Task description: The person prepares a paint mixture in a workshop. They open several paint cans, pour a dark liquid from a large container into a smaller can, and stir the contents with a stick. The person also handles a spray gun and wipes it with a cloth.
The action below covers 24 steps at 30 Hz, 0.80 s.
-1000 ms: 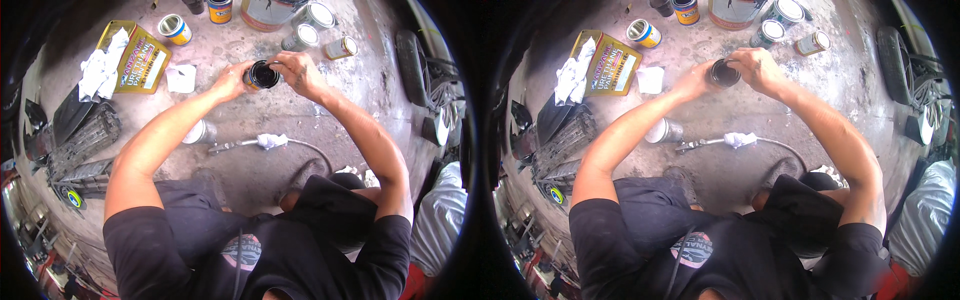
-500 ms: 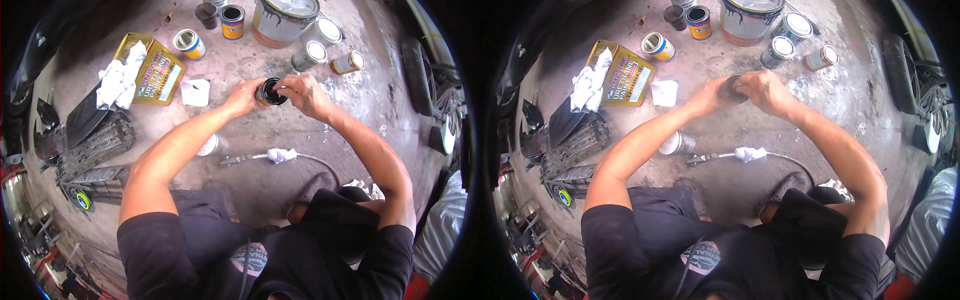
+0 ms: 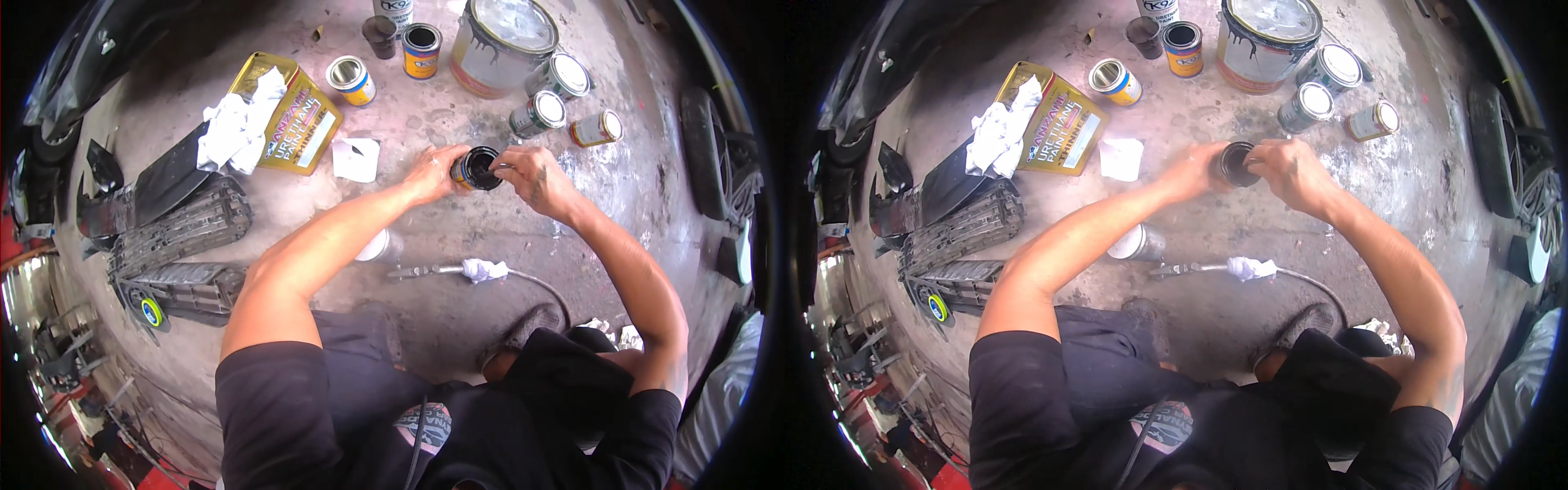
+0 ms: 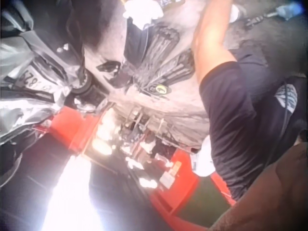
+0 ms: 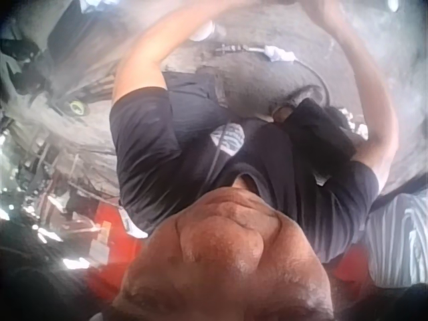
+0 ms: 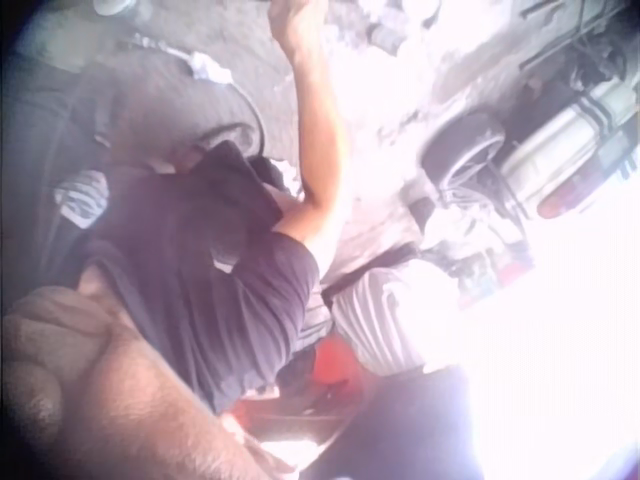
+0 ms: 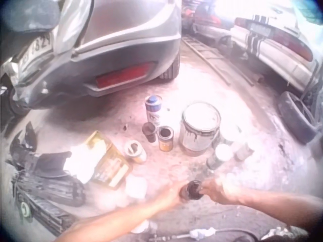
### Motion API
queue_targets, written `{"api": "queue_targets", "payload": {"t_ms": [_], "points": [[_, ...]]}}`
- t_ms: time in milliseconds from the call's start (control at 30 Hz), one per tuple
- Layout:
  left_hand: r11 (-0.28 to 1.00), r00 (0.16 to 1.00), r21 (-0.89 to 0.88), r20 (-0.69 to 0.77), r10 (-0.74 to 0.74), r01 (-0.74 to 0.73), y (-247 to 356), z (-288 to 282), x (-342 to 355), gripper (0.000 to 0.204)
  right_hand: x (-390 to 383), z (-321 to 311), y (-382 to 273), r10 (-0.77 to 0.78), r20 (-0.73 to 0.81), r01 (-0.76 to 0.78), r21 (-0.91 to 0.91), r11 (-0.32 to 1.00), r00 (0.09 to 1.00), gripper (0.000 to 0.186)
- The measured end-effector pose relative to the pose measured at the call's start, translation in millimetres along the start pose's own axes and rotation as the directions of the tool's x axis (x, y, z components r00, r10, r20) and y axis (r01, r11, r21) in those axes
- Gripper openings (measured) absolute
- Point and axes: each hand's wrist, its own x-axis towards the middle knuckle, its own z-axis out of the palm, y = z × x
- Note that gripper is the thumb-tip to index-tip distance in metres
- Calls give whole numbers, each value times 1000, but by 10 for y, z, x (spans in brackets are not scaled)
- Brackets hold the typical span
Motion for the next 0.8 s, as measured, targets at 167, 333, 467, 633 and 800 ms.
{"api": "queue_targets", "payload": {"t_ms": [167,333,467,633,800], "points": [[1000,1000,17,3,-1,1,41,-9,15,73,37,-28,-23,35,-127,-36,0,999,991,16],[990,999,-128,-8,53,-53,-132,92,63,72,28,18,-29,-36,-56,41,78,996,998,13],[996,1000,-84,27,-10,12,-137,62,54,72,-33,-52,-47,7,-46,-9,-27,1000,999,14],[989,988,-99,124,-94,107,93,-106,58,74,37,9,-41,3,-116,2,39,999,993,14],[961,996,271,-51,77,-60,-5,-348,28,71,-3,82,98,-163,10,163,-33,986,987,17]]}}
